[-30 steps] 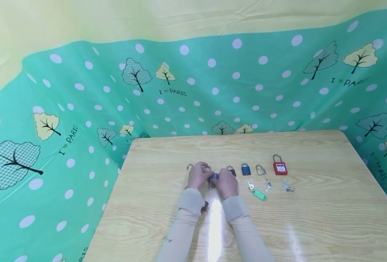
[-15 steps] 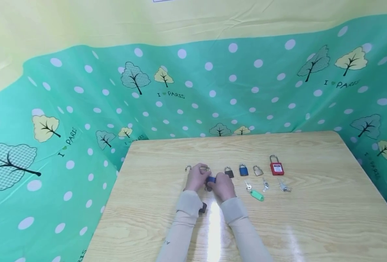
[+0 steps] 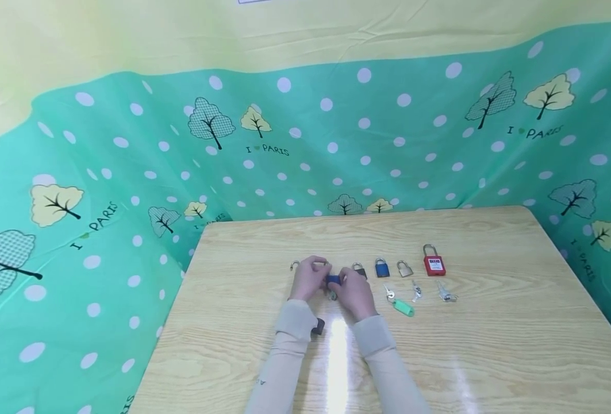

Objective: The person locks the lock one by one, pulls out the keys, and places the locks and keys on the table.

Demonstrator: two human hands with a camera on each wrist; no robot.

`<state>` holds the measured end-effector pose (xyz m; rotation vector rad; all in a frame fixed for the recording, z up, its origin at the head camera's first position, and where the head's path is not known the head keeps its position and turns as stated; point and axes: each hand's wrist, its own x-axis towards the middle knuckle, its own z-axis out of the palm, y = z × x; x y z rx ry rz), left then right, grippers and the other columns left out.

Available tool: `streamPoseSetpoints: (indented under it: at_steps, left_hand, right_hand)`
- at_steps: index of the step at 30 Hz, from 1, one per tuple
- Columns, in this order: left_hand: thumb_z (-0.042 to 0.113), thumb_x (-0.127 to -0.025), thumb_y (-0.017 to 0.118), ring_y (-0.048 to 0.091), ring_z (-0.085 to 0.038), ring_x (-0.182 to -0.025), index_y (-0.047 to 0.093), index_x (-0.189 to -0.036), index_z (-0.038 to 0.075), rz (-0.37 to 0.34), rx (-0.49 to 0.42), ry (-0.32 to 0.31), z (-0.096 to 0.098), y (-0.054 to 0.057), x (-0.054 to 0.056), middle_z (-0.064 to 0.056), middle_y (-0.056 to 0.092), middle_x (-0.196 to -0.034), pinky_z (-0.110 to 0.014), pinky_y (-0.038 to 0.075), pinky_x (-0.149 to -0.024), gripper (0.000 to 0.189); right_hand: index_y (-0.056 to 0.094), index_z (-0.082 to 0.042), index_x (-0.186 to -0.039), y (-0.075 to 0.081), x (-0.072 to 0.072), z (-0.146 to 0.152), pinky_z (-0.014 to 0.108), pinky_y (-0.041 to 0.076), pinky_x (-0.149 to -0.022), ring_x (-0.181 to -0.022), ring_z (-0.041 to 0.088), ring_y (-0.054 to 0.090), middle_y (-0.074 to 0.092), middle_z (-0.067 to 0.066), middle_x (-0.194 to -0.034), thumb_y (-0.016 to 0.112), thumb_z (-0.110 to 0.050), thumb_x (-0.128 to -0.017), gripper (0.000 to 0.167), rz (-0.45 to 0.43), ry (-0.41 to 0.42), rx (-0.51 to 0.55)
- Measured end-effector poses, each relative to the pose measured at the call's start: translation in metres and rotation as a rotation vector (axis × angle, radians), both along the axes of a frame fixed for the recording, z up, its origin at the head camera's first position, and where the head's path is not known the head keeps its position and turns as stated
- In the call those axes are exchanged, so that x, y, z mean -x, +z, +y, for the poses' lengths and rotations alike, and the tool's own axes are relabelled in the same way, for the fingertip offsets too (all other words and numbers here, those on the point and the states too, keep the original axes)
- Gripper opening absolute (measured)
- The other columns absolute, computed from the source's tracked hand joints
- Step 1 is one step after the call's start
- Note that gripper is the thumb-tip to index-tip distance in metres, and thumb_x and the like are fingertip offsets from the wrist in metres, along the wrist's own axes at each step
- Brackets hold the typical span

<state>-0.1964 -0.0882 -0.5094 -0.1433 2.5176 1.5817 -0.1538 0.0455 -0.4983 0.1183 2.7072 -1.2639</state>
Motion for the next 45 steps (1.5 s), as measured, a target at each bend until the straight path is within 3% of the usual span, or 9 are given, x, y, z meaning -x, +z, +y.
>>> streamPoseSetpoints:
  at_steps: [10, 15, 19, 22, 27, 39, 45]
  left_hand:
    - [0.021, -0.094, 0.07, 0.07, -0.018, -0.065, 0.068, -0.118, 0.002, 0.031, -0.069, 0.016, -0.002, 0.0063, 0.0002, -0.006, 0.071, -0.084, -0.024, 0.054, -0.057, 0.031]
    - [0.029, -0.088, 0.076, 0.066, -0.015, -0.067, 0.073, -0.111, 0.007, 0.05, -0.024, 0.043, -0.0032, 0.0042, -0.0003, -0.002, 0.069, -0.084, -0.024, 0.05, -0.057, 0.031]
    - [0.031, -0.087, 0.078, 0.063, -0.011, -0.077, 0.075, -0.108, 0.011, 0.065, 0.008, 0.047, -0.0049, 0.0018, 0.0004, -0.001, 0.069, -0.091, -0.025, 0.052, -0.064, 0.029]
    - [0.028, -0.089, 0.076, 0.068, -0.014, -0.087, 0.075, -0.11, 0.009, 0.063, -0.037, 0.03, -0.0051, 0.0022, 0.0003, -0.003, 0.073, -0.099, -0.028, 0.057, -0.073, 0.028]
    - [0.024, -0.093, 0.072, 0.071, -0.015, -0.088, 0.072, -0.115, 0.004, 0.043, -0.147, -0.011, -0.0056, 0.002, 0.0006, -0.006, 0.075, -0.099, -0.027, 0.058, -0.076, 0.03]
    - [0.025, -0.096, 0.067, 0.07, -0.016, -0.095, 0.068, -0.123, 0.004, -0.022, -0.268, -0.031, -0.0037, -0.0005, 0.0029, -0.005, 0.075, -0.102, -0.032, 0.057, -0.087, 0.034]
    - [0.023, -0.096, 0.067, 0.071, -0.017, -0.095, 0.067, -0.124, 0.004, -0.008, -0.329, -0.046, 0.0001, 0.0018, 0.0042, -0.007, 0.075, -0.105, -0.031, 0.056, -0.089, 0.035]
  right_hand:
    - [0.054, -0.008, -0.096, -0.0014, 0.0005, 0.0037, 0.025, 0.041, -0.044, -0.05, 0.02, 0.06, 0.068, 0.01, -0.067, 0.066, -0.021, -0.097, 0.018, -0.054, -0.029, 0.166]
    - [0.053, -0.008, -0.097, -0.0032, -0.0013, 0.0049, 0.026, 0.04, -0.048, -0.054, 0.021, 0.064, 0.07, 0.01, -0.067, 0.066, -0.022, -0.097, 0.019, -0.066, -0.029, 0.22]
    - [0.052, -0.008, -0.097, -0.0043, -0.0013, 0.0051, 0.026, 0.042, -0.05, -0.057, 0.022, 0.067, 0.071, 0.011, -0.067, 0.066, -0.021, -0.096, 0.02, -0.088, -0.033, 0.281]
    - [0.051, -0.008, -0.097, -0.0033, -0.0022, 0.0047, 0.026, 0.042, -0.051, -0.058, 0.023, 0.067, 0.07, 0.011, -0.068, 0.066, -0.022, -0.097, 0.02, -0.1, -0.041, 0.306]
    - [0.052, -0.008, -0.099, -0.0025, -0.0037, 0.0049, 0.026, 0.043, -0.051, -0.059, 0.023, 0.067, 0.07, 0.012, -0.069, 0.066, -0.022, -0.097, 0.02, -0.107, -0.048, 0.345]
    - [0.052, -0.005, -0.104, -0.0043, -0.005, 0.0089, 0.026, 0.045, -0.05, -0.058, 0.02, 0.064, 0.07, 0.014, -0.071, 0.065, -0.022, -0.098, 0.022, -0.128, -0.061, 0.447]
    - [0.055, -0.002, -0.109, -0.0025, -0.0065, 0.0105, 0.027, 0.046, -0.05, -0.058, 0.02, 0.063, 0.068, 0.016, -0.07, 0.063, -0.02, -0.098, 0.023, -0.114, -0.052, 0.521]
